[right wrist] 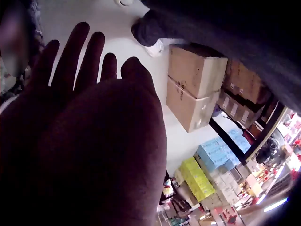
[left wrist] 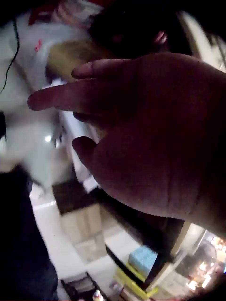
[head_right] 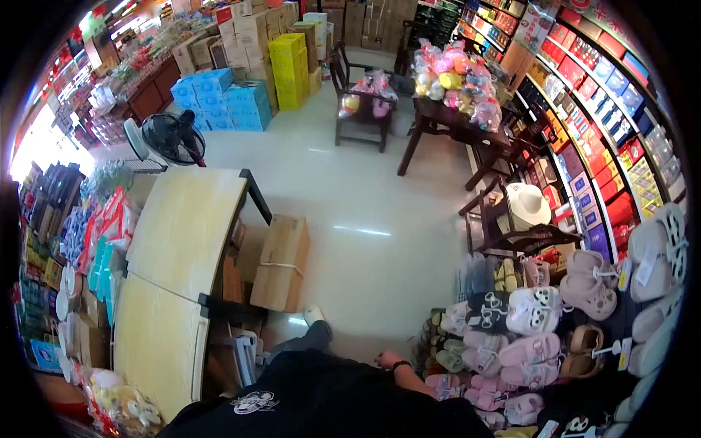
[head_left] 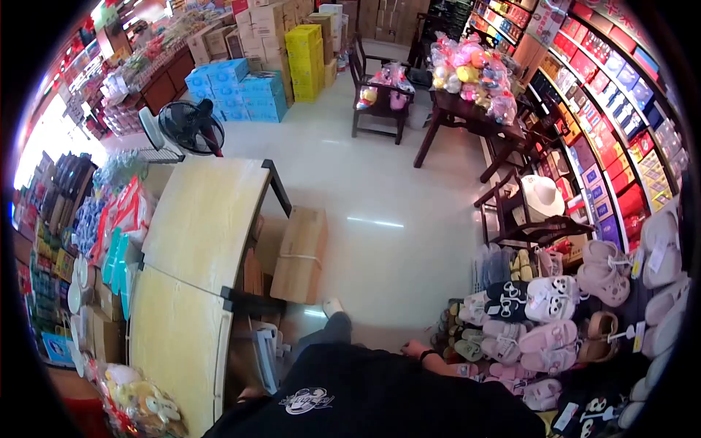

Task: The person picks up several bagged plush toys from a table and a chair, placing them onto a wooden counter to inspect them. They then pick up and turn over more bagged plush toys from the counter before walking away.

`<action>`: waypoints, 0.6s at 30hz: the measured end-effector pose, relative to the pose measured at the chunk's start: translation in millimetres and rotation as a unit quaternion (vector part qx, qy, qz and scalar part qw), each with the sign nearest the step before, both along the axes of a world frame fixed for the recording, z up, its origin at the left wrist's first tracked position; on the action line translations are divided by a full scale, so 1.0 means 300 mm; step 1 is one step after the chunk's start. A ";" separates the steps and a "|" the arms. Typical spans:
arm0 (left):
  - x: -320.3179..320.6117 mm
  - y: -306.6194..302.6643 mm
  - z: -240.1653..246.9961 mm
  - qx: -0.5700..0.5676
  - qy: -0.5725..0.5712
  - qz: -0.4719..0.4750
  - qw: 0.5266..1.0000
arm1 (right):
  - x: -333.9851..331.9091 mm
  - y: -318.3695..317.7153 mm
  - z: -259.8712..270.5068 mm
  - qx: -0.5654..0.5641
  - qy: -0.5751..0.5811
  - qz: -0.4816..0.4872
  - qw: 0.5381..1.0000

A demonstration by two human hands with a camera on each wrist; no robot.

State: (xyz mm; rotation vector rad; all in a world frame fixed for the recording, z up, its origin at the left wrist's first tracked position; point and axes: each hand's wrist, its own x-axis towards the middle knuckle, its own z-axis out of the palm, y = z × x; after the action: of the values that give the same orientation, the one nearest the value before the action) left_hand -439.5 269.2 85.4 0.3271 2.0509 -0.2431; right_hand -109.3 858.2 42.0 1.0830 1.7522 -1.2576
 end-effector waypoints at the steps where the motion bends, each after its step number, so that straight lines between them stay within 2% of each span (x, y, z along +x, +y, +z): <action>1: -0.052 0.106 -0.061 0.081 -0.024 -0.196 0.977 | -0.074 0.056 0.020 -0.021 -0.010 -0.040 0.999; 2: -0.103 0.237 -0.129 0.161 -0.006 -0.267 0.950 | -0.126 0.094 0.051 -0.042 -0.023 -0.081 0.996; 3: -0.160 0.383 -0.190 0.235 0.018 -0.279 0.931 | -0.155 0.191 -0.030 0.016 0.050 0.060 0.997; 4: -0.213 0.552 -0.261 0.320 0.031 -0.098 0.942 | -0.207 0.265 -0.038 0.026 0.091 0.044 0.995; 5: -0.253 0.758 -0.126 0.381 0.018 0.050 0.923 | -0.259 0.340 -0.046 0.036 0.132 0.029 0.990; 6: -0.311 0.917 -0.105 0.350 0.001 0.015 0.937 | -0.350 0.415 0.025 -0.002 0.137 -0.142 0.980; 8: -0.437 1.119 -0.121 0.324 -0.021 -0.066 0.943 | -0.457 0.536 0.078 0.051 0.224 -0.280 0.932; 9: -0.492 1.212 -0.143 0.332 -0.026 -0.109 0.937 | -0.499 0.582 0.156 0.079 0.248 -0.292 0.920; 10: -0.556 1.314 -0.141 0.270 -0.138 0.002 0.953 | -0.525 0.608 0.251 0.108 0.269 -0.305 0.907; 11: -0.610 1.364 -0.204 0.342 -0.196 0.084 0.915 | -0.525 0.639 0.285 0.120 0.271 -0.303 0.906; 13: -0.742 1.480 -0.217 0.267 -0.149 0.039 0.951 | -0.500 0.667 0.327 0.142 0.274 -0.301 0.902; 14: -0.792 1.540 -0.220 0.230 -0.122 0.015 0.965 | -0.468 0.658 0.348 0.127 0.240 -0.313 0.910; 16: -0.859 1.633 -0.219 0.208 -0.064 -0.165 0.962 | -0.419 0.661 0.391 0.092 0.178 -0.330 0.922; 17: -0.888 1.687 -0.213 0.197 -0.032 -0.249 0.948 | -0.324 0.667 0.187 0.059 0.178 -0.361 0.913; 18: -0.902 1.739 -0.196 0.192 -0.063 -0.212 0.956 | -0.277 0.653 0.162 0.024 0.120 -0.373 0.920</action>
State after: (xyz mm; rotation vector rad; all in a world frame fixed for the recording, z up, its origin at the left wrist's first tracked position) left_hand -710.0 791.0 26.5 1.0014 1.8757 -0.0764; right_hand -192.4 1054.1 90.6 1.7885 1.5840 -1.8678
